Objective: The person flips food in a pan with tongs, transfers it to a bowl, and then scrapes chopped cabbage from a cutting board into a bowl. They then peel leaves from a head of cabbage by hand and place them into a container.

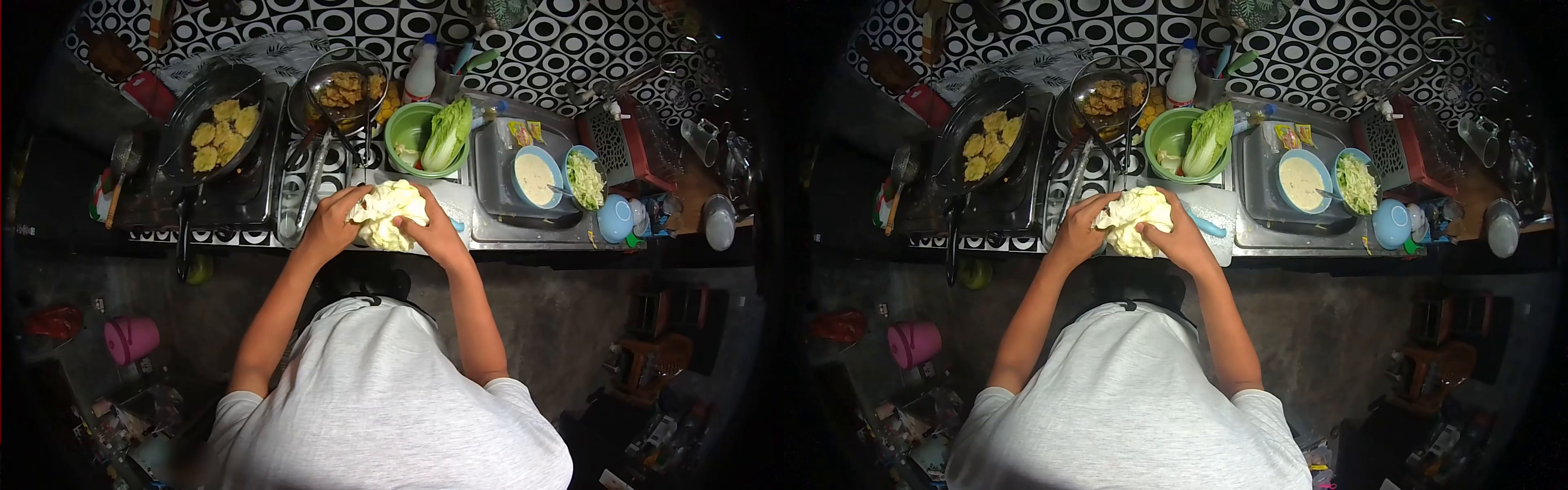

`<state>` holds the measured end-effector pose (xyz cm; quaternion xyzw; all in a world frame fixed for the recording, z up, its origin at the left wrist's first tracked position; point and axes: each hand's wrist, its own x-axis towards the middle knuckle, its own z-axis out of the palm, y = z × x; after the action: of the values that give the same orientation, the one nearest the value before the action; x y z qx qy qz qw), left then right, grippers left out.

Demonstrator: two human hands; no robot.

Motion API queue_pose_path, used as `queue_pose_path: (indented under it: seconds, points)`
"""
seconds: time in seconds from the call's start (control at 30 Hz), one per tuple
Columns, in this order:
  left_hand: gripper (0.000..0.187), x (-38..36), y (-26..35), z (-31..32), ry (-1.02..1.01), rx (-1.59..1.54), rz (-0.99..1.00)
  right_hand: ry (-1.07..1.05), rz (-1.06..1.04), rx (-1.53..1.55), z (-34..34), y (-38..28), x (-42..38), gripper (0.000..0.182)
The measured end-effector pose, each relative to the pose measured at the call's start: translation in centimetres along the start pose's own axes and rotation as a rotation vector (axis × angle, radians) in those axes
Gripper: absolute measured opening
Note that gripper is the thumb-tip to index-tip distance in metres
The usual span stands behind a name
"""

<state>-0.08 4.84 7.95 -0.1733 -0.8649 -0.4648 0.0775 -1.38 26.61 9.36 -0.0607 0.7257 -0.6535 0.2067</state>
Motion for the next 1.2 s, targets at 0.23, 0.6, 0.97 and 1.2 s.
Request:
queue_pose_path:
  seconds: [0.23, 0.6, 0.97, 1.2]
  points:
    - [0.039, -0.1, 0.7, -0.8, 0.0, -0.01, 0.025, -0.012, 0.008, 0.186, 0.1, 0.8, -0.4, 0.067]
    - [0.016, 0.7, 1.0, -1.8, -0.136, -0.025, -0.152, -0.071, 0.098, 0.183, -1.4, 0.6, -1.4, 0.065]
    - [0.031, 2.6, 0.0, -1.6, -0.259, -0.23, -0.155, -0.072, 0.135, 0.177, -2.2, 0.9, -1.7, 0.07]
    - [0.039, 1.2, 0.4, 2.9, -0.092, -0.188, -0.236, 0.002, 0.0, -0.191, -1.4, 1.1, -1.5, 0.077]
